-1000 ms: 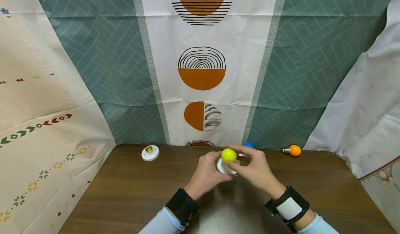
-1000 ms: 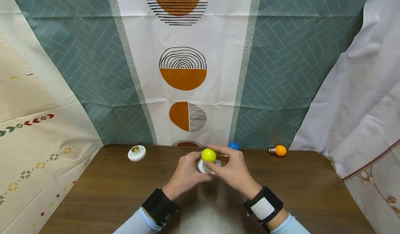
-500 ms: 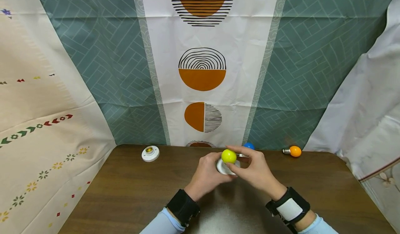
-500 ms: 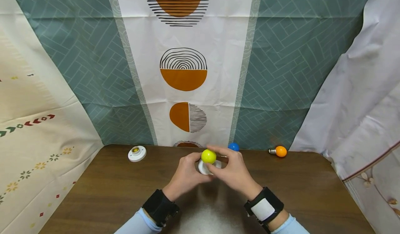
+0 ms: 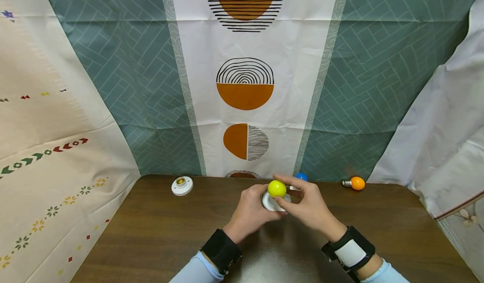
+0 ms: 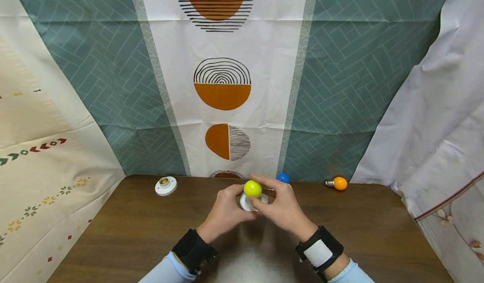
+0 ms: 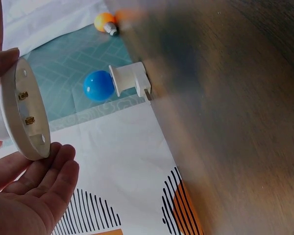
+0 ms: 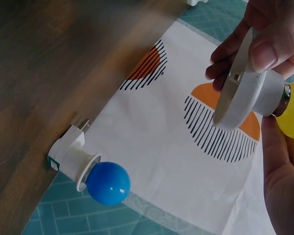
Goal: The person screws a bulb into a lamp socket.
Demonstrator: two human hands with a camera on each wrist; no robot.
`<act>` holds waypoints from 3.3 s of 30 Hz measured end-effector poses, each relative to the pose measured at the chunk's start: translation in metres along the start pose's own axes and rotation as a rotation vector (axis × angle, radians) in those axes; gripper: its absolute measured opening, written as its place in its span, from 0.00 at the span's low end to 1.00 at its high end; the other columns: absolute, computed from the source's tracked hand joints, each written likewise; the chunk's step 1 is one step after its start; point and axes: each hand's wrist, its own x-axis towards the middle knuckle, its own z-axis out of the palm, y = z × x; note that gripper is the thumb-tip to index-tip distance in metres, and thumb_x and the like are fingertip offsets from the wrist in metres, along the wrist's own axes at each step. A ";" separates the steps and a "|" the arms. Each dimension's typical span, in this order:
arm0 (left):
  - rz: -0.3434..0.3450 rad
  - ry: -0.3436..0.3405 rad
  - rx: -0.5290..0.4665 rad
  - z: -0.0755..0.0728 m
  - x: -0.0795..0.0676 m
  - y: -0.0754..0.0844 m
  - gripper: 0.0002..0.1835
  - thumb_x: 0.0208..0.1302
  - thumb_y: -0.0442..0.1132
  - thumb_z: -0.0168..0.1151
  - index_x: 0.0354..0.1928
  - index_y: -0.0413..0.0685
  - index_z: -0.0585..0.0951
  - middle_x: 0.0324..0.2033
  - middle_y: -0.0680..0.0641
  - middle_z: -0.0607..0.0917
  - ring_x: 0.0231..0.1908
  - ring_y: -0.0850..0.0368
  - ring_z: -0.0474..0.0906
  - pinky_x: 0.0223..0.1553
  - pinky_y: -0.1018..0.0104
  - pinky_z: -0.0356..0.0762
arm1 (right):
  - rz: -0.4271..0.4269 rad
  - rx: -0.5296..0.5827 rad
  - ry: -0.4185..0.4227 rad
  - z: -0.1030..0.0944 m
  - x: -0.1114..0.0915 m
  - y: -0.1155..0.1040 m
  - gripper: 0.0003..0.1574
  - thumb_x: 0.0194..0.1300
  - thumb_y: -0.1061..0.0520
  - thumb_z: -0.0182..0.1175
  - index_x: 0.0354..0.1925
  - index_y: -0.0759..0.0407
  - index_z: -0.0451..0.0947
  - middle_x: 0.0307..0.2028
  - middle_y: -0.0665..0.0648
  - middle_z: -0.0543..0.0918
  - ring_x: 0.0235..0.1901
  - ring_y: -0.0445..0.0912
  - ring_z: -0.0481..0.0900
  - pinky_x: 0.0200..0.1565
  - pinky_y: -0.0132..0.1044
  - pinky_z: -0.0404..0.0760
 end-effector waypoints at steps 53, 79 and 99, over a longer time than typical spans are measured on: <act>-0.010 -0.008 -0.002 0.001 0.000 0.000 0.31 0.41 0.60 0.73 0.50 0.62 0.77 0.43 0.62 0.81 0.42 0.65 0.76 0.45 0.72 0.77 | 0.019 0.001 0.020 -0.001 -0.002 -0.001 0.30 0.55 0.52 0.68 0.56 0.45 0.74 0.53 0.49 0.80 0.52 0.39 0.76 0.50 0.38 0.79; 0.012 0.013 -0.019 -0.001 0.000 0.002 0.29 0.39 0.55 0.76 0.47 0.62 0.78 0.40 0.62 0.81 0.40 0.66 0.77 0.42 0.73 0.77 | 0.023 -0.003 0.039 -0.002 0.000 -0.028 0.28 0.53 0.56 0.69 0.53 0.58 0.78 0.49 0.54 0.83 0.49 0.43 0.79 0.49 0.44 0.79; -0.010 0.002 -0.026 0.000 0.000 0.000 0.30 0.39 0.55 0.76 0.48 0.61 0.78 0.41 0.61 0.81 0.40 0.66 0.77 0.42 0.74 0.77 | -0.016 0.049 0.067 0.002 0.001 0.001 0.27 0.52 0.53 0.70 0.52 0.48 0.79 0.49 0.49 0.83 0.50 0.40 0.79 0.48 0.34 0.80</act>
